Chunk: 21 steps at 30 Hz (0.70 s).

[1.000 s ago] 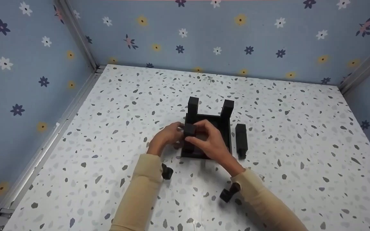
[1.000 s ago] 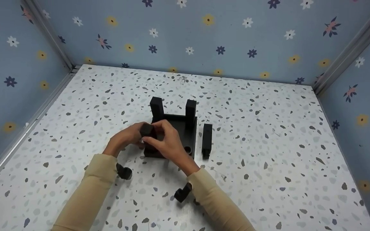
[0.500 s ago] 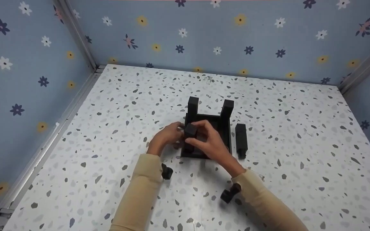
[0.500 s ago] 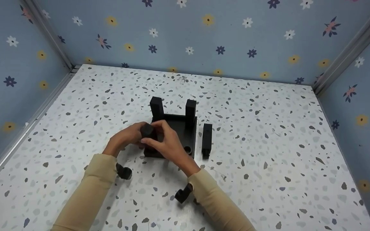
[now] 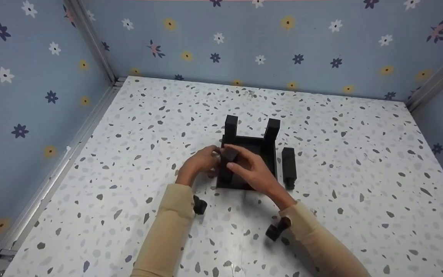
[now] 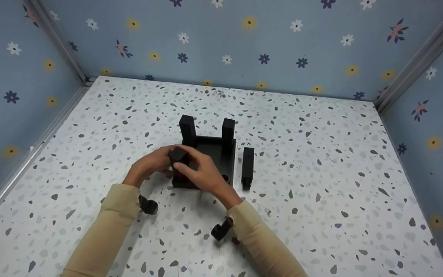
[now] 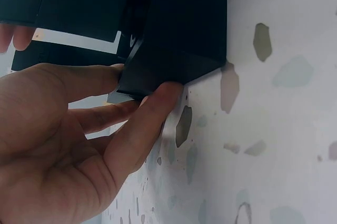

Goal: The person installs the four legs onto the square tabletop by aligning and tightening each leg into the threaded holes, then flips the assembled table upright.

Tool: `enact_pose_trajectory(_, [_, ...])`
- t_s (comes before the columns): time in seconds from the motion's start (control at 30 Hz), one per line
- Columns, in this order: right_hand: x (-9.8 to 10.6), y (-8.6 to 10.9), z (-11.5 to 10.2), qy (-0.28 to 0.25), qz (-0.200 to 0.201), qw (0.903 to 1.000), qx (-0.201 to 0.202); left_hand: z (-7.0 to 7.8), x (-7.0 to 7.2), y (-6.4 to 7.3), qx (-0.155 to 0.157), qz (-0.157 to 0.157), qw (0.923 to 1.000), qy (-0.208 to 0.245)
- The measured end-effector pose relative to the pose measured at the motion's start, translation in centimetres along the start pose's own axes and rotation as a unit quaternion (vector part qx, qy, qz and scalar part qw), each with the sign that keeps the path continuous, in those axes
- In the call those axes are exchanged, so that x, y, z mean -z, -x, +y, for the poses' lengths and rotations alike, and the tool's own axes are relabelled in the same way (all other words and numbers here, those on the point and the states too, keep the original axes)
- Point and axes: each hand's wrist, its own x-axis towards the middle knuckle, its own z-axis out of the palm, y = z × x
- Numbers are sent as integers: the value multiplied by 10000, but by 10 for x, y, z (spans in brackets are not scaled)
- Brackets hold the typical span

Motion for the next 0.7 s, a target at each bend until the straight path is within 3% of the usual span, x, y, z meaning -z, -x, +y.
enact_pose_trajectory(0.33, [-2, -4, -1, 390, 393, 9984, -119, -1, 0, -2, -51, -14, 10000, 61])
enact_pose_trajectory(0.57, [-1, -9, 26, 791, 840, 9932, -126, 1, 0, 0, 16, 40, 9999, -109])
enact_pose_trajectory(0.7, [-3, -11, 28, 1073, 1010, 9891, 56, 0, -1, -1, 45, -56, 9999, 88])
